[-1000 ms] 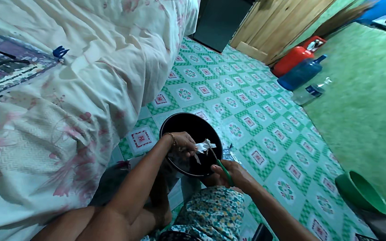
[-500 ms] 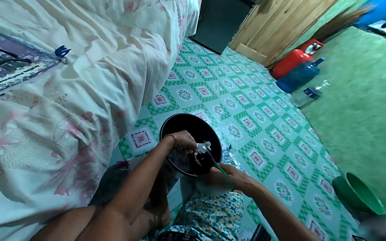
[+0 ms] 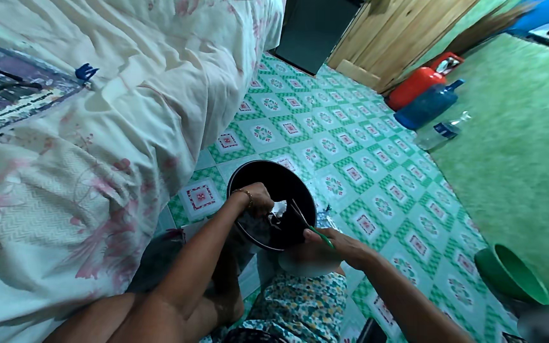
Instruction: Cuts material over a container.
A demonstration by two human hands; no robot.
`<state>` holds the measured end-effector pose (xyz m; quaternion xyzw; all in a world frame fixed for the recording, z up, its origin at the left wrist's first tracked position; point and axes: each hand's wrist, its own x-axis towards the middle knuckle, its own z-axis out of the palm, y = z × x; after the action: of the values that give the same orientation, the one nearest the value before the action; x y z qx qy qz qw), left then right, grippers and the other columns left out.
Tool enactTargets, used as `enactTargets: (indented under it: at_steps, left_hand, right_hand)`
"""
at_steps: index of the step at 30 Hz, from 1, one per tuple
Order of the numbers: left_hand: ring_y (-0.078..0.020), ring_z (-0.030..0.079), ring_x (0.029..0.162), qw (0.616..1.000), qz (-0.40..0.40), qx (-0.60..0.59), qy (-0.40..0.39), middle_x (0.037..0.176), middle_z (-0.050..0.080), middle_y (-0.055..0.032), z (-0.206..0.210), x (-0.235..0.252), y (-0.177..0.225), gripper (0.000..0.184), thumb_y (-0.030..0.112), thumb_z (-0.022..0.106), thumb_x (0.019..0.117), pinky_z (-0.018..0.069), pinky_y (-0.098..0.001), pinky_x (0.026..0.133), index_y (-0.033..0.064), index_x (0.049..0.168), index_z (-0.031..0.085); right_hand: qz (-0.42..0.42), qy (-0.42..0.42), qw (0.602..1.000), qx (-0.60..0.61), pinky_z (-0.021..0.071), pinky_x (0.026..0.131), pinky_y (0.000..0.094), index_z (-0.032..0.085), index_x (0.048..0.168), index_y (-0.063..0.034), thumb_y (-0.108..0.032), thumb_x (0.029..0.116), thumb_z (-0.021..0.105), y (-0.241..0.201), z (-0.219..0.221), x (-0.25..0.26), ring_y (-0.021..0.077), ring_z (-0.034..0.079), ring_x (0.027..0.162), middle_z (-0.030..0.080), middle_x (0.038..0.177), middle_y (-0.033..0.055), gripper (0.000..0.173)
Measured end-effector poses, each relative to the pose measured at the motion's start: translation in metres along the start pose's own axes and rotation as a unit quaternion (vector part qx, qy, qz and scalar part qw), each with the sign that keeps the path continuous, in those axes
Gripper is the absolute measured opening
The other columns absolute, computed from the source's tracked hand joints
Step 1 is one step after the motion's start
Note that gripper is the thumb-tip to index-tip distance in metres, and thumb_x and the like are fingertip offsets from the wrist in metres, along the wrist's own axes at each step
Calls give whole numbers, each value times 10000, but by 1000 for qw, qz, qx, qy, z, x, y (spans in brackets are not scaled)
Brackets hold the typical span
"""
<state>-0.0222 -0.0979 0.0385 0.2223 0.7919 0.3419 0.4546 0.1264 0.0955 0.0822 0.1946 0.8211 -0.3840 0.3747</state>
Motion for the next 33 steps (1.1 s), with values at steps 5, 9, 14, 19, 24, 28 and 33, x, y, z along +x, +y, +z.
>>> enactTargets:
  at_steps: [5,9,14,19,24,28,33]
  left_hand:
    - [-86,521,574,995,20,-93,17,729,587,-41,-6,3,-5,204,133,571,1030,462,-254,570,-29,947,663]
    - [-58,495,538,988,72,-137,-11,672,545,-16,3,-1,0,206,99,544,1046,441,-208,542,-39,927,639]
    - [-51,488,544,986,95,-133,-36,677,523,-6,9,-4,4,208,100,529,1056,439,-202,546,-42,943,631]
    - [-51,491,537,987,99,-123,-38,662,523,-6,7,-2,3,206,78,532,1047,441,-198,542,-42,913,632]
    - [-54,501,550,994,81,-66,-36,672,559,-18,8,3,2,214,88,552,1040,435,-214,553,-46,909,655]
    - [-57,475,572,996,61,-36,-50,710,541,-19,10,3,1,207,109,538,1052,423,-218,572,-44,972,652]
    - [-52,487,566,997,51,-13,-49,712,556,-17,12,6,-1,215,124,531,1052,427,-216,563,-24,952,651]
  right_hand:
    - [2,-28,999,-19,514,603,269,547,1201,-38,-461,1074,397,3,1,-8,102,638,687,649,820,1,466]
    - [-3,-16,1000,-26,505,595,261,553,1179,-45,-452,1076,421,-4,10,-9,90,623,659,627,774,-15,440]
    - [-53,44,998,9,483,559,205,569,1113,-33,-418,1074,437,-5,16,-5,44,595,572,612,675,-39,410]
    - [-86,84,993,22,476,525,197,593,966,-58,-379,1023,549,5,16,0,35,546,491,550,585,-65,328]
    - [-77,74,994,20,454,497,190,586,893,-70,-338,1024,593,6,17,5,31,522,463,527,556,-63,298]
    - [-65,65,996,1,450,491,188,595,859,-74,-314,1030,599,5,18,9,27,520,461,535,558,-63,295]
    - [-50,16,999,-10,457,503,190,595,924,-57,-350,1058,528,2,13,4,28,544,481,565,577,-56,329]
